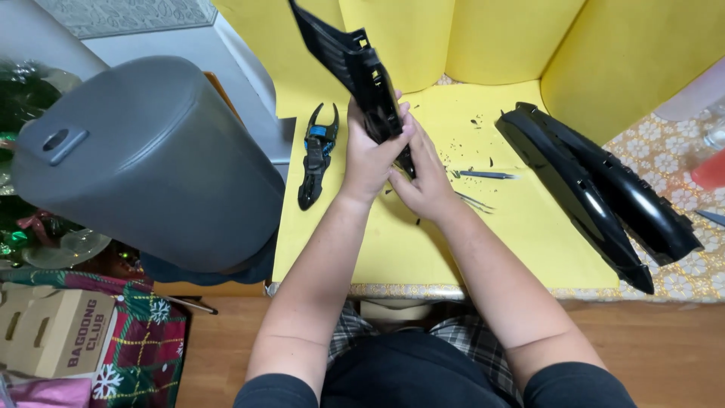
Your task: Applying small blue decorative details to a black plastic model part using tweezers and a scribe tool.
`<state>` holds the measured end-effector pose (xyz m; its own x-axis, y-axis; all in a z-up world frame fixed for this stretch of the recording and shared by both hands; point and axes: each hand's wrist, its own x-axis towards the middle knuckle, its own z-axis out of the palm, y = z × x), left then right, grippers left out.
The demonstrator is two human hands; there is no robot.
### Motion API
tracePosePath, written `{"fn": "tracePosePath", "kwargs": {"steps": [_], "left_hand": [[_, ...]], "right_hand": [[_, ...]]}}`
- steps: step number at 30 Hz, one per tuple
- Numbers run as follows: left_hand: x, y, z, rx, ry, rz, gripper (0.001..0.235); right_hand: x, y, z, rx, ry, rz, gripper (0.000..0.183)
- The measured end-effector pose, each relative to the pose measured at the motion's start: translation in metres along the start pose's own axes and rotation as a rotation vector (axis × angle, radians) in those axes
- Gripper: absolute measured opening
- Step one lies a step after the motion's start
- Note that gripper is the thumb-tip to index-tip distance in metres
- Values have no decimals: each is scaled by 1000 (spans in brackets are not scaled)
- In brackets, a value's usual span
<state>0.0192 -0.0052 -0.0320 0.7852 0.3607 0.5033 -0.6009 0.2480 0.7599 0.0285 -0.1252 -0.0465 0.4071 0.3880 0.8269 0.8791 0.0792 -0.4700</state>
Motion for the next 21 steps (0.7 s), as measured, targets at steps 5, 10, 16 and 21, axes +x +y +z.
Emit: {"fn": "tracePosePath", "kwargs": {"steps": [5,10,16,21], "left_hand": [[2,1,-11,-70,-161,83,76],[-9,-9,-12,-71,-106,77,76],[-20,9,4,274,-3,-152,39],[-4,19,5,-178,-42,-102,53]], "right_hand": [[-3,0,-2,13,-54,72,81],[-7,2,3,-78,-71,182,89],[-7,2,3,-262,118,142,91],[-1,-11,-7,-163,-44,128,104]]}}
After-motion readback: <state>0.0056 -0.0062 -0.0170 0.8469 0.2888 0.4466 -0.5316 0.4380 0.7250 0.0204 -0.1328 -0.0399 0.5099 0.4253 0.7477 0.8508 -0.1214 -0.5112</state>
